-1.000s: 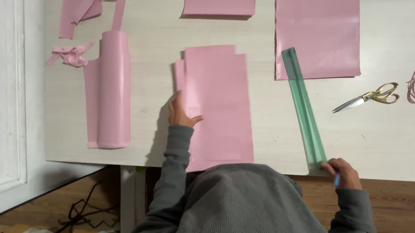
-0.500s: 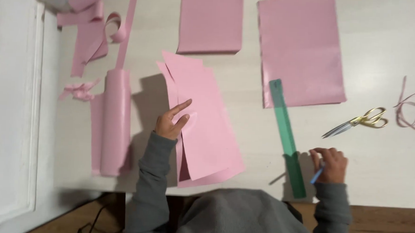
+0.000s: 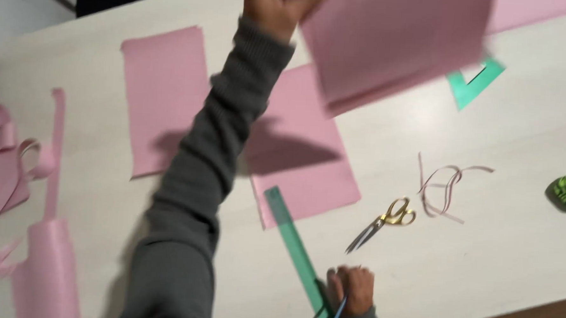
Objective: The person is measuring and cutting pieces of pink leather on a workshop table.
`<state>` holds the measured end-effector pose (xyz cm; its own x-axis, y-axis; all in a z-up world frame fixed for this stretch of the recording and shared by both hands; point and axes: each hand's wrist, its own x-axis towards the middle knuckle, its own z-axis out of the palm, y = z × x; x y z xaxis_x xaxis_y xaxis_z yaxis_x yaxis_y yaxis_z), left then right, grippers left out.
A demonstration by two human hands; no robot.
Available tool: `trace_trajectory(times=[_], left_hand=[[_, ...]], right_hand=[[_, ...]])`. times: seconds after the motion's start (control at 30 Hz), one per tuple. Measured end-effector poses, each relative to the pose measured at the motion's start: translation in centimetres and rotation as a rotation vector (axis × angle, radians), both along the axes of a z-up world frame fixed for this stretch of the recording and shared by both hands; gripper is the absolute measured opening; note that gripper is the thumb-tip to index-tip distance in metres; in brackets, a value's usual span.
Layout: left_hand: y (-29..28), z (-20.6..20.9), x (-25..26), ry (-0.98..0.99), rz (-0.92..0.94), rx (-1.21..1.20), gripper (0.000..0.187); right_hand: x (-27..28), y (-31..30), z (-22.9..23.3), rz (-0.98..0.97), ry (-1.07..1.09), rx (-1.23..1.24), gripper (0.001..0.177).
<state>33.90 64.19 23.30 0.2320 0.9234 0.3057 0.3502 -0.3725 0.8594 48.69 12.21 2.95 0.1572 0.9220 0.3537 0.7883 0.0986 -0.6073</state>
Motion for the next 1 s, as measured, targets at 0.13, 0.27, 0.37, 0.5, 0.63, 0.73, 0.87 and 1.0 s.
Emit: trace_trajectory(times=[0.13,0.27,0.37,0.5,0.63,0.73,0.87,1.0], left_hand=[[6.5,-2.9,8.6,-0.309,0.187,-0.003,0.044],[12.1,-11.8,14.2,-0.620,0.392,-0.054,0.058],[12.1,-16.6,17.6,-0.853,0.567,-0.073,0.073],[14.6,-30.3,18.5,-0.571,0.606,-0.028,0.081],[11.9,-28.7,16.8,-0.716,0.435,-0.552,0.076],[11.1,-34.0,14.6,-0.944,0.037,-0.692,0.069],[-0.8,-25.8,6.7,-0.651,-0.393,-0.443,0.039],[-15.1,-15.7,-2.0,0.054,-0.218,-0.176,0.040]], right_hand=[[1.2,-1.1,-3.7,-0.001,0.084,-0.034,0.027],[2.0,-4.0,-11.8,-0.024,0.082,-0.062,0.033],[4.2,-13.7,-32.3,-0.020,-0.084,-0.549,0.015],[4.2,-11.1,-27.3,0.010,-0.048,-0.602,0.033],[2.9,-8.6,-20.6,-0.045,-0.011,-0.414,0.029],[4.3,-9.8,-25.4,0.063,0.001,-0.585,0.045],[6.8,-10.5,-29.6,0.155,-0.042,-0.144,0.057],[3.5,-4.5,-13.1,0.064,0.180,0.015,0.037]])
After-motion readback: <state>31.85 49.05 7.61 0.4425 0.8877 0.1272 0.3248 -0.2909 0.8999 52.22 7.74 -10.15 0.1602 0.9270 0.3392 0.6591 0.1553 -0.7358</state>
